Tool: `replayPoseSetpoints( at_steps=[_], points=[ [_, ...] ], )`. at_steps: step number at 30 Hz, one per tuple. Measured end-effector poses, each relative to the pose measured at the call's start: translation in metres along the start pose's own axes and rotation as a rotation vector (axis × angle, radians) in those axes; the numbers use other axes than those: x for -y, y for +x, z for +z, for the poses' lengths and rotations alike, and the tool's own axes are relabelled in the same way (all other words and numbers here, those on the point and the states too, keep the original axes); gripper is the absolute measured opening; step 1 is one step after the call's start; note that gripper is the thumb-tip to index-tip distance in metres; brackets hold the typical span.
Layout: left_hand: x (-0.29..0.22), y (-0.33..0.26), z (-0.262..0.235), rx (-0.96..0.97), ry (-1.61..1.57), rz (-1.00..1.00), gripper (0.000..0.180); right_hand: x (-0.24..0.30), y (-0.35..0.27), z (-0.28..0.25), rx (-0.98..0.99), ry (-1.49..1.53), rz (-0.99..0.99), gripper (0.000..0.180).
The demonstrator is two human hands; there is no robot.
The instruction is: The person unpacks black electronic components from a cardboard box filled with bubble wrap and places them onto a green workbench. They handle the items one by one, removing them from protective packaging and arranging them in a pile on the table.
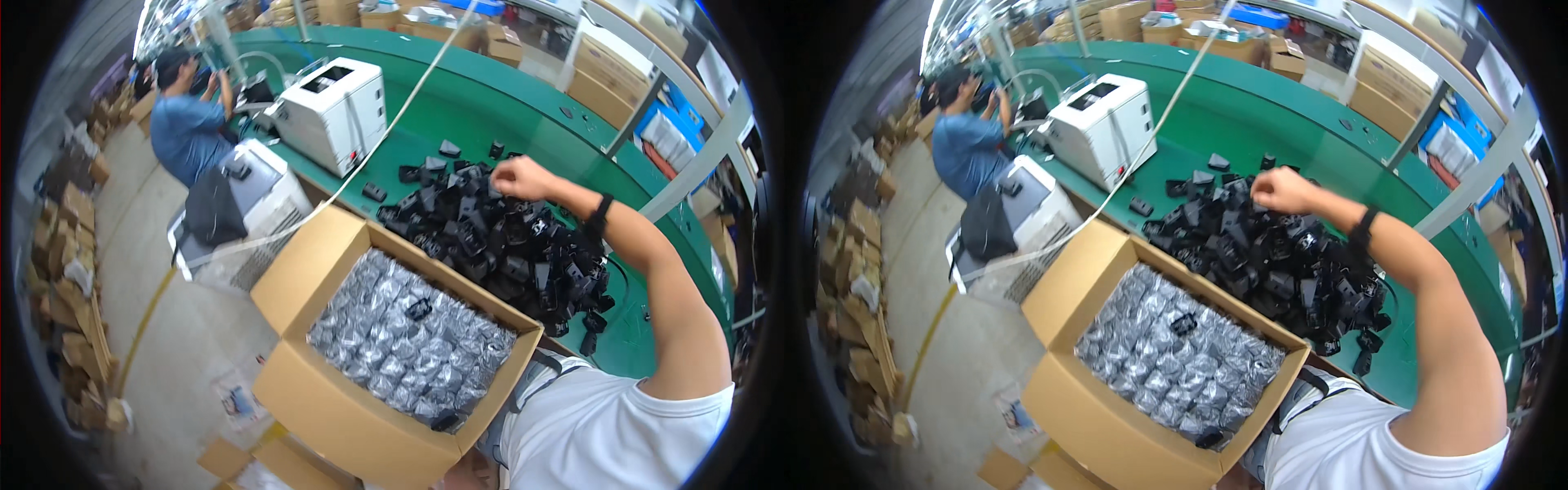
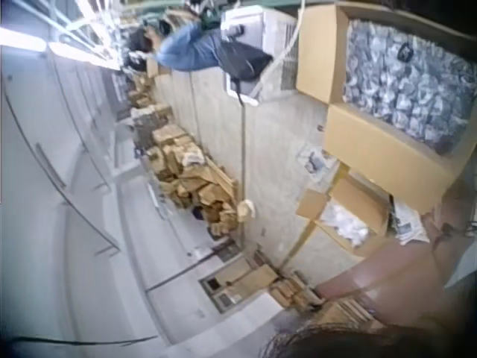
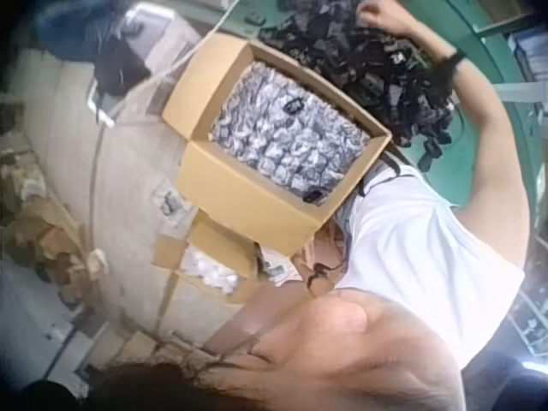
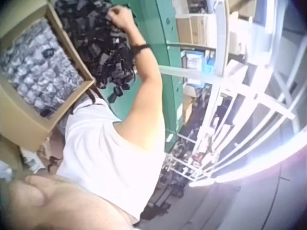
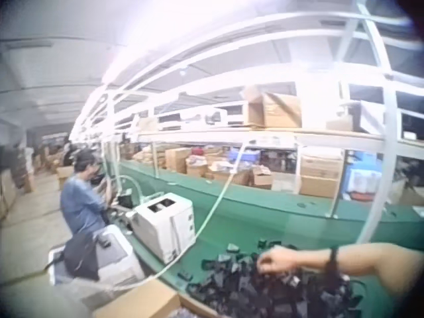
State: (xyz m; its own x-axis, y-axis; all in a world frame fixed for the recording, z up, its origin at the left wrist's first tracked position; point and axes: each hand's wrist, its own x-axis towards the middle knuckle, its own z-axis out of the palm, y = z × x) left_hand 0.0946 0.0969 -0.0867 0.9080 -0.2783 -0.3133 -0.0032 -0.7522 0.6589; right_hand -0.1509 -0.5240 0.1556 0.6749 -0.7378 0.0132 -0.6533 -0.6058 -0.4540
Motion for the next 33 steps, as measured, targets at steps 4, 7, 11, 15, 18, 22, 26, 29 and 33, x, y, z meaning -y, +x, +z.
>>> replayPoseSetpoints(
  at_steps=[4, 7, 11, 15, 18, 22, 26, 29, 33],
  points=[
    [-0.053, 0.004, -0.011, -0.030, 0.035, -0.027, 0.038, -0.161, 0.055, -0.041, -0.072, -0.021, 0.459, 0.043],
    [-0.073, -0.004, -0.028, -0.104, 0.028, -0.105, 0.034, -0.253, 0.065, -0.035, -0.009, -0.147, 0.728, 0.068],
    [-0.096, -0.018, -0.103, -0.266, 0.002, -0.191, 0.028, -0.336, 0.042, 0.017, -0.056, 0.055, 0.953, 0.083],
    [-0.209, 0.054, -0.183, -0.290, 0.030, 0.203, 0.023, -0.342, 0.037, 0.038, -0.309, 0.264, 0.826, 0.088],
    [-0.408, 0.088, -0.095, -0.042, 0.386, 0.548, 0.030, -0.321, 0.068, 0.037, -0.235, 0.229, 0.728, 0.089],
    [-0.538, 0.088, 0.076, 0.505, 0.312, 0.897, 0.008, -0.296, 0.103, 0.046, -0.069, 0.237, 0.494, 0.087],
    [-0.636, 0.055, 0.241, 0.955, 0.405, 1.167, 0.011, -0.278, 0.113, 0.062, -0.016, 0.127, 0.505, 0.049],
    [-0.669, 0.068, 0.341, 0.856, 0.478, 1.371, 0.020, -0.302, 0.094, 0.074, -0.073, 0.175, 0.410, 0.039],
    [-0.701, 0.085, 0.422, 0.624, 0.853, 1.370, 0.057, -0.314, 0.054, 0.061, -0.086, 0.235, 0.324, 0.039]
  ],
)
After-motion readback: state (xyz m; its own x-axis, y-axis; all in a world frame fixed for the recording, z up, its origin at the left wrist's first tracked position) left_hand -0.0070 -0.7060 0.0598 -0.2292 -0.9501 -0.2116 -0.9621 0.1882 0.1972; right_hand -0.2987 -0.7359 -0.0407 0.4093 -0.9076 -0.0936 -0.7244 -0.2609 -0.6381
